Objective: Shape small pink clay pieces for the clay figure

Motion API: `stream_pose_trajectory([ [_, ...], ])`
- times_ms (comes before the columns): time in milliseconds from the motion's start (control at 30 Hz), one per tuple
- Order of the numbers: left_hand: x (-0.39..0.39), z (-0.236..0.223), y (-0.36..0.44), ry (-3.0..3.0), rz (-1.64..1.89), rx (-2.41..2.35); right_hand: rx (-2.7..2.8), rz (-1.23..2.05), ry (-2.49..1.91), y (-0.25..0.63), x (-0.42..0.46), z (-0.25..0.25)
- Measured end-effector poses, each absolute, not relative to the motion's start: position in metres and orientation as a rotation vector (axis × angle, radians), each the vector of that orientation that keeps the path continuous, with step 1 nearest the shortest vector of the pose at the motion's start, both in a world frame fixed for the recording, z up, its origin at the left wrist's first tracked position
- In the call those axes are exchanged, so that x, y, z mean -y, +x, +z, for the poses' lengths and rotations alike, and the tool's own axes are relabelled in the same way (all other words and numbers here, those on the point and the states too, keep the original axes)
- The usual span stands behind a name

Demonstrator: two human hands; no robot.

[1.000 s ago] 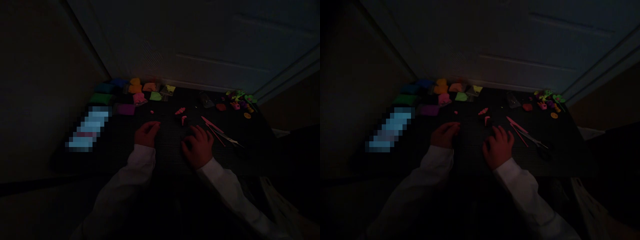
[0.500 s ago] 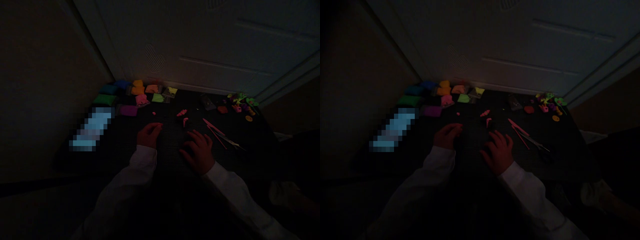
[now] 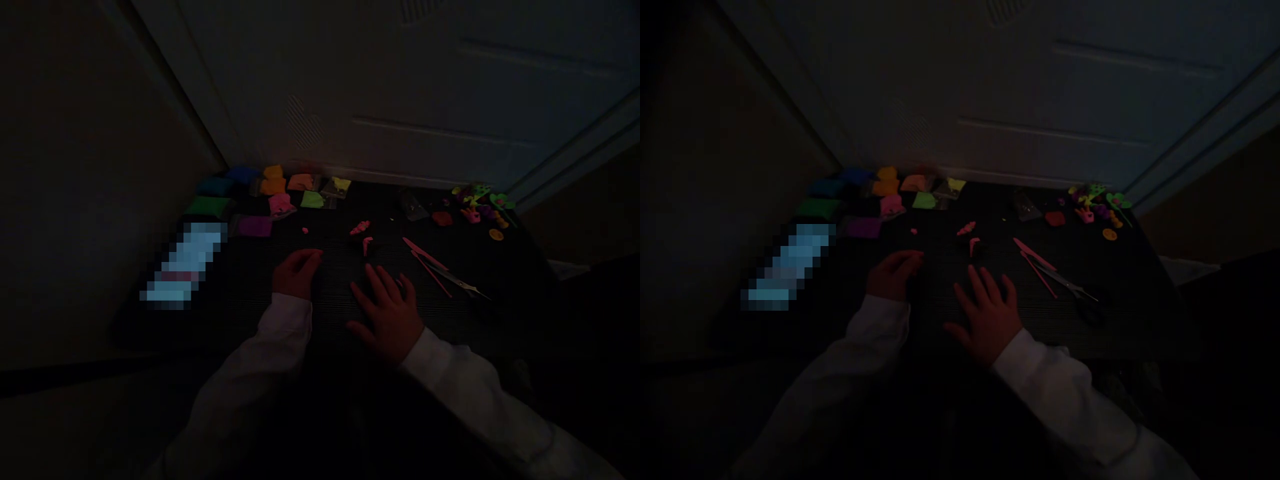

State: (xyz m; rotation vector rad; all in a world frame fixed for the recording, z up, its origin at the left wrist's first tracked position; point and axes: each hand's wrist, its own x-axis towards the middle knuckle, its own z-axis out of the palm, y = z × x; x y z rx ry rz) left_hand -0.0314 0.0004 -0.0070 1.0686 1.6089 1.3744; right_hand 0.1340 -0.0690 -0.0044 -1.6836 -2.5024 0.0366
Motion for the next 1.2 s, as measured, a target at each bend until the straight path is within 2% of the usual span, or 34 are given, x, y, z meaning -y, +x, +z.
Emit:
stream_pose_trajectory([
  [367,-0.0005,-0.0074,-0.0323,1.093,1.351,-1.632,2.477,0.04,-1.724,0.1399,0.0656,-0.0035],
  [500,-0.0002,-0.008,-0.0319,1.098,1.35,-1.634,2.582,0.104,-1.587,0.1401,0.0663,-0.003],
  [667,-0.0005,-0.0097,-0.0322,1.114,1.352,-1.627,2.493,0.037,-1.701,0.1417,0.0659,-0.0034],
  [800,-0.0011,-0.011,-0.0327,1.124,1.353,-1.63,2.584,0.087,-1.573,0.1419,0.0656,-0.0034],
  [933,-0.0013,-0.0113,-0.0332,1.134,1.349,-1.626,2.484,0.036,-1.703,0.1429,0.0635,-0.0028],
  [1067,-0.0006,-0.0103,-0.033,1.132,1.344,-1.622,2.6,0.111,-1.544,0.1413,0.0639,-0.0032],
  [1200,-0.0005,-0.0102,-0.0327,1.131,1.347,-1.618,2.494,0.052,-1.685,0.1415,0.0624,-0.0034],
])
